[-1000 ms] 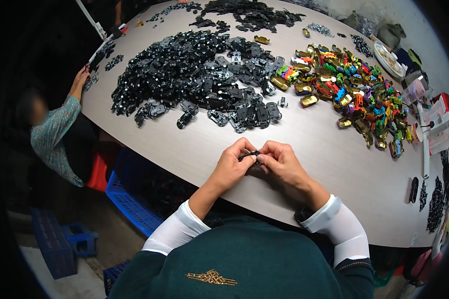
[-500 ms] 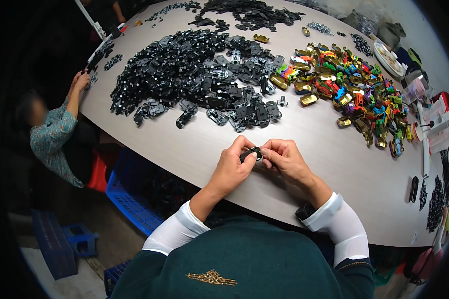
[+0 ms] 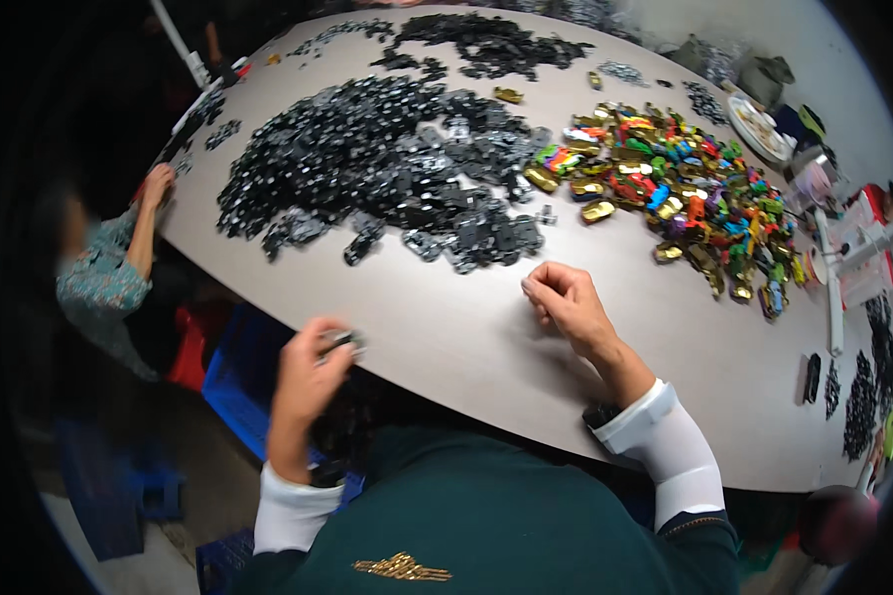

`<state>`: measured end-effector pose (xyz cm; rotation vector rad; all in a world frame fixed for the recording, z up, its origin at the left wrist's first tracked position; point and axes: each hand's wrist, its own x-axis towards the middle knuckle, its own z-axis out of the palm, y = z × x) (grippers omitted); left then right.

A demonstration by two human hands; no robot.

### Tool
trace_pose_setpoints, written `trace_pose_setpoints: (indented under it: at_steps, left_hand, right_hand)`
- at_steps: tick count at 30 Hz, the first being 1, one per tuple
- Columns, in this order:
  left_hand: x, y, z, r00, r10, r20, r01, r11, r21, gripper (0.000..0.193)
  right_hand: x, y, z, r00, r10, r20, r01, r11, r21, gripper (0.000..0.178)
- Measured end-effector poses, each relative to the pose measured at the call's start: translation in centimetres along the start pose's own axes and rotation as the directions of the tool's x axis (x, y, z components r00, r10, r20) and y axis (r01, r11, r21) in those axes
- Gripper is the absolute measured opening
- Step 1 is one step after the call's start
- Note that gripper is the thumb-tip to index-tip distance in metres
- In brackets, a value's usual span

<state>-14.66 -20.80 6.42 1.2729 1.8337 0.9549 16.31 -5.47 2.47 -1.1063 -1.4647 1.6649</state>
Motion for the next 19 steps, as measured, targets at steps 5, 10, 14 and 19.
trace_pose_setpoints:
  at_steps: [5,10,14,19]
  left_hand:
    - [-3.3,-10.5,-6.7,0.947,-0.114,-0.301,0.257,0.83,0.494,0.024]
    - [-2.0,-7.5,-5.8,0.956,0.127,-0.266,0.04,0.838,0.544,0.026]
    - [2.6,-0.4,-1.2,0.929,0.294,-0.224,-0.199,0.909,0.367,0.01]
    - [6.1,2.5,3.3,0.888,0.459,-0.022,-0.442,0.867,0.23,0.015]
  right_hand:
    - [1.9,-2.2,-4.7,0.898,-0.402,-0.179,0.179,0.706,-0.685,0.018]
    - [1.1,-2.0,-11.7,0.797,-0.495,-0.346,-0.4,-0.004,-0.916,0.009]
    - [1.3,0.3,-14.6,0.795,-0.428,-0.43,-0.501,-0.063,-0.863,0.014]
    - [1.3,-1.4,-13.2,0.835,-0.458,-0.304,-0.251,0.175,-0.952,0.012]
